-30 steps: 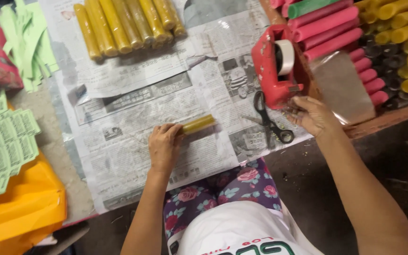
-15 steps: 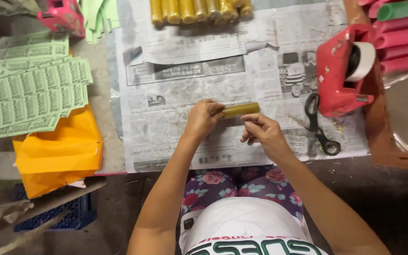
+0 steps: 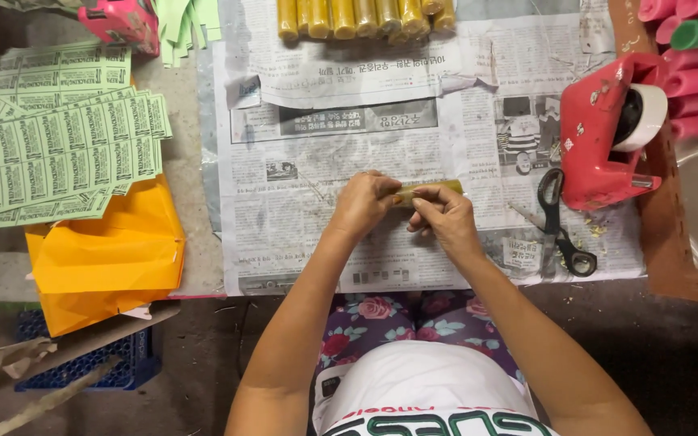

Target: Wrapping individual yellow candles in clear plastic film and securing them with tape.

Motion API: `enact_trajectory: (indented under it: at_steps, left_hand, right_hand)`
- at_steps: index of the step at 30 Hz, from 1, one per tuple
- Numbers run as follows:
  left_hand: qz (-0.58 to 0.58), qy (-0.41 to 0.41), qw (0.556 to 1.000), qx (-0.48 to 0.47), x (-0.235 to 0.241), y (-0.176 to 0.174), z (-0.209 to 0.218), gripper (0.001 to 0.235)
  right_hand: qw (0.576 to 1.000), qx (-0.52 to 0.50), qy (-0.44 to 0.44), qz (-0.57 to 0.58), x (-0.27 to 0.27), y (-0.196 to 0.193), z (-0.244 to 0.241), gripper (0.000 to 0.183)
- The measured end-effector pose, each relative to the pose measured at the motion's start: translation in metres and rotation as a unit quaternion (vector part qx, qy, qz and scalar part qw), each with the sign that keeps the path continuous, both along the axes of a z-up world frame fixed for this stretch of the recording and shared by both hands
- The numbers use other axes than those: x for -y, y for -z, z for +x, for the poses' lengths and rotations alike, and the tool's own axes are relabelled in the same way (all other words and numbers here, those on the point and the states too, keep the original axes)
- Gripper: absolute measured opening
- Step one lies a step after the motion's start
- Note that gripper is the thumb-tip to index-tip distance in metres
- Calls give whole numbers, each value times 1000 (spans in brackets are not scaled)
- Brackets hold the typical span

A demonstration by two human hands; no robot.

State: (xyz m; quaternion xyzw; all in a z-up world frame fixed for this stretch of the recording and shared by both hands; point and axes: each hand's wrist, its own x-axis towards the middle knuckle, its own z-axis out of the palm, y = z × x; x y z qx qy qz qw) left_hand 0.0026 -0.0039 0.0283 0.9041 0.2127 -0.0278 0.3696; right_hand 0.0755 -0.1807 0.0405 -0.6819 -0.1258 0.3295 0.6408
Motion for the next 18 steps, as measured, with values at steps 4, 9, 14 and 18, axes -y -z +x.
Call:
enact_trajectory:
  at_steps: [4, 9, 14, 18]
  left_hand:
    - [-8, 0, 1000, 5, -1, -1, 0, 27]
    - [-18, 0, 1000, 17, 0, -13, -3, 27]
    - [-23, -10, 999, 28, 0, -1, -2, 27]
    - [-24, -4, 998, 49, -1, -7, -3, 27]
  right_hand:
    - [1000, 10, 8, -19, -2, -12, -5, 25]
    - [998, 41, 23, -43, 1, -21, -7, 55]
    - [961, 264, 28, -82, 12, -16, -17, 24]
    - [756, 647, -42, -88, 9, -7, -9, 17]
